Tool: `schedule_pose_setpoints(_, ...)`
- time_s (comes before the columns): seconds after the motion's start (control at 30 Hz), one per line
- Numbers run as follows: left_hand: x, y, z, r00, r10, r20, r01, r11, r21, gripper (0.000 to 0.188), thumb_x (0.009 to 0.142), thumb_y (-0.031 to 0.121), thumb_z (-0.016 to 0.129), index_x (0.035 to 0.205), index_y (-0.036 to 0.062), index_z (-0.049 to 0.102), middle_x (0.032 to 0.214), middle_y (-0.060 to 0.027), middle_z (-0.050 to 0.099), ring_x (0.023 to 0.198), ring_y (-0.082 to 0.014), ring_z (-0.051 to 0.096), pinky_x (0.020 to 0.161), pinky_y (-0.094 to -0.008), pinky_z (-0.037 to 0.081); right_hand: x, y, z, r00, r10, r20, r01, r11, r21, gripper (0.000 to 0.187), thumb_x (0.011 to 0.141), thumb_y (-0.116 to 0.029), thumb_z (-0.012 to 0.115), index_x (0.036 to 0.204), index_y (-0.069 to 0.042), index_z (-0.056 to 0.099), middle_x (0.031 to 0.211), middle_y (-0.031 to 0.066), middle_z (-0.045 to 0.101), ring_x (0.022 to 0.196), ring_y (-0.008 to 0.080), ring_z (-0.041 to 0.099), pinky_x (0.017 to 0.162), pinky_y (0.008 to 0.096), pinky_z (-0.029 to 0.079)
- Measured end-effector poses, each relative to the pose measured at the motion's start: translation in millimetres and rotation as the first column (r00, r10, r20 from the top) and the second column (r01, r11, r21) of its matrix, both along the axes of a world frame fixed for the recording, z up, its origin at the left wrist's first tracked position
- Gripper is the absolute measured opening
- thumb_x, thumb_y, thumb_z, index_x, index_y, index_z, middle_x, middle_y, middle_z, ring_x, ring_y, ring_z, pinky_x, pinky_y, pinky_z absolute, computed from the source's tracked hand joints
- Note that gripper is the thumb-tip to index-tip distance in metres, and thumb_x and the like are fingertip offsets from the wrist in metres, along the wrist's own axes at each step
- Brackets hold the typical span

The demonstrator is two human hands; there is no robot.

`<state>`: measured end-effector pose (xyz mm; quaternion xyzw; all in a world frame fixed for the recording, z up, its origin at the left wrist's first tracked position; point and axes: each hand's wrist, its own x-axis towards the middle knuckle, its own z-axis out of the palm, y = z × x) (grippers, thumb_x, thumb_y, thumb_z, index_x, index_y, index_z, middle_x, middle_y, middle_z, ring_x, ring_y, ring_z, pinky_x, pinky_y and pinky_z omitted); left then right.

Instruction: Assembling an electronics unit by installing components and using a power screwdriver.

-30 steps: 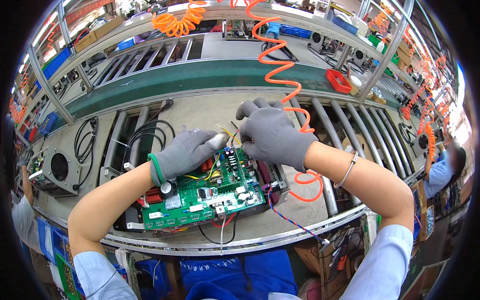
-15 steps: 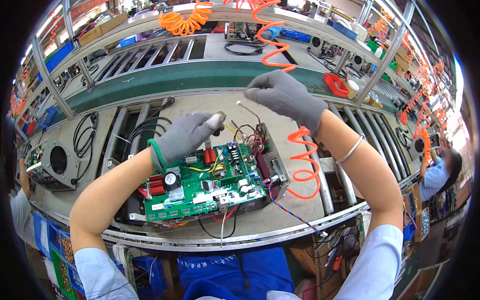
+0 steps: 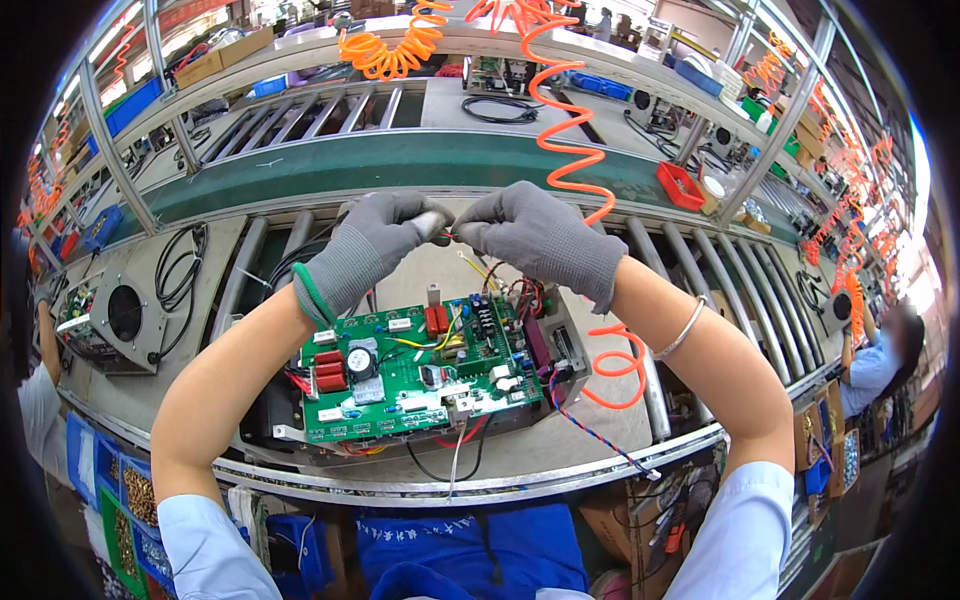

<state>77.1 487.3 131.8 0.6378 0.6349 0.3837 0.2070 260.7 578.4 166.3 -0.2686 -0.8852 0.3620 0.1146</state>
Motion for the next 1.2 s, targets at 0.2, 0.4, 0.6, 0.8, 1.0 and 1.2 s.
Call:
schedule_pose_setpoints(0.2, 7, -8, 7, 0.973, -0.028, 0.229, 0.036, 0.999, -0.032, 0.038, 0.09, 0.035, 0.058, 0.099, 0.0006, 0.069, 0.085, -0.0077, 0.07, 0.082, -0.0132, 0.064, 0.08, -0.0295, 0.049, 16, -22, 4, 0.984, -0.062, -0.169, 0.073, 0.996, 0.06, 0.024, 0.082, -0.02, 0.066, 0.095, -0.001, 0.071, 0.078, 0.0052, 0.067, 0.071, 0.0098, 0.056, 0.069, 0.028, 0.047)
schedule_pose_setpoints(0.4, 0, -7, 18, 0.961, -0.178, 0.209, 0.217, 0.959, -0.182, 0.047, 0.089, 0.042, 0.06, 0.101, -0.0029, 0.067, 0.091, -0.0109, 0.069, 0.088, -0.0159, 0.065, 0.085, -0.0326, 0.05, 28, -25, 4, 0.965, -0.068, -0.255, 0.118, 0.975, 0.188, 0.021, 0.08, -0.017, 0.066, 0.094, -0.002, 0.071, 0.084, 0.0077, 0.069, 0.075, 0.0123, 0.061, 0.073, 0.028, 0.048)
schedule_pose_setpoints(0.6, 12, -18, 10, 0.905, -0.211, 0.37, 0.263, 0.96, -0.096, 0.041, 0.09, 0.038, 0.06, 0.099, -0.0009, 0.067, 0.088, -0.0073, 0.068, 0.088, -0.0134, 0.062, 0.084, -0.0279, 0.046, 31, -41, -1, 0.957, 0.052, -0.287, 0.081, 0.899, 0.431, 0.014, 0.08, -0.012, 0.068, 0.091, -0.003, 0.07, 0.08, 0.0052, 0.062, 0.076, 0.0127, 0.059, 0.069, 0.0275, 0.047)
schedule_pose_setpoints(0.8, 20, -23, 4, 0.862, -0.327, 0.388, 0.391, 0.915, -0.097, 0.036, 0.091, 0.036, 0.058, 0.097, 0.0016, 0.067, 0.089, -0.0043, 0.067, 0.084, -0.0128, 0.06, 0.079, -0.0283, 0.046, 46, -39, 3, 0.935, 0.183, -0.303, -0.036, 0.9, 0.434, 0.011, 0.076, -0.014, 0.071, 0.087, -0.01, 0.07, 0.077, 0.0027, 0.059, 0.077, 0.0159, 0.056, 0.074, 0.0299, 0.044)
schedule_pose_setpoints(1.0, 9, -11, 6, 0.986, -0.163, -0.025, 0.163, 0.986, -0.019, 0.045, 0.095, 0.039, 0.048, 0.096, -0.0035, 0.064, 0.089, -0.0105, 0.067, 0.09, -0.0172, 0.062, 0.087, -0.0325, 0.046, 71, -38, 3, 0.947, 0.277, 0.162, -0.311, 0.673, 0.671, 0.005, 0.072, -0.023, 0.07, 0.074, -0.02, 0.066, 0.077, -0.0032, 0.059, 0.09, 0.0186, 0.056, 0.099, 0.0447, 0.031)
schedule_pose_setpoints(1.2, 7, -10, -1, 0.98, -0.186, 0.069, 0.187, 0.982, -0.019, 0.052, 0.097, 0.044, 0.044, 0.096, -0.0043, 0.063, 0.089, -0.0111, 0.066, 0.09, -0.018, 0.062, 0.088, -0.034, 0.046, 72, -43, -6, 0.865, 0.237, 0.443, -0.498, 0.513, 0.699, 0.005, 0.071, -0.021, 0.066, 0.071, -0.016, 0.066, 0.078, -0.0016, 0.06, 0.096, 0.0213, 0.055, 0.105, 0.0488, 0.029)
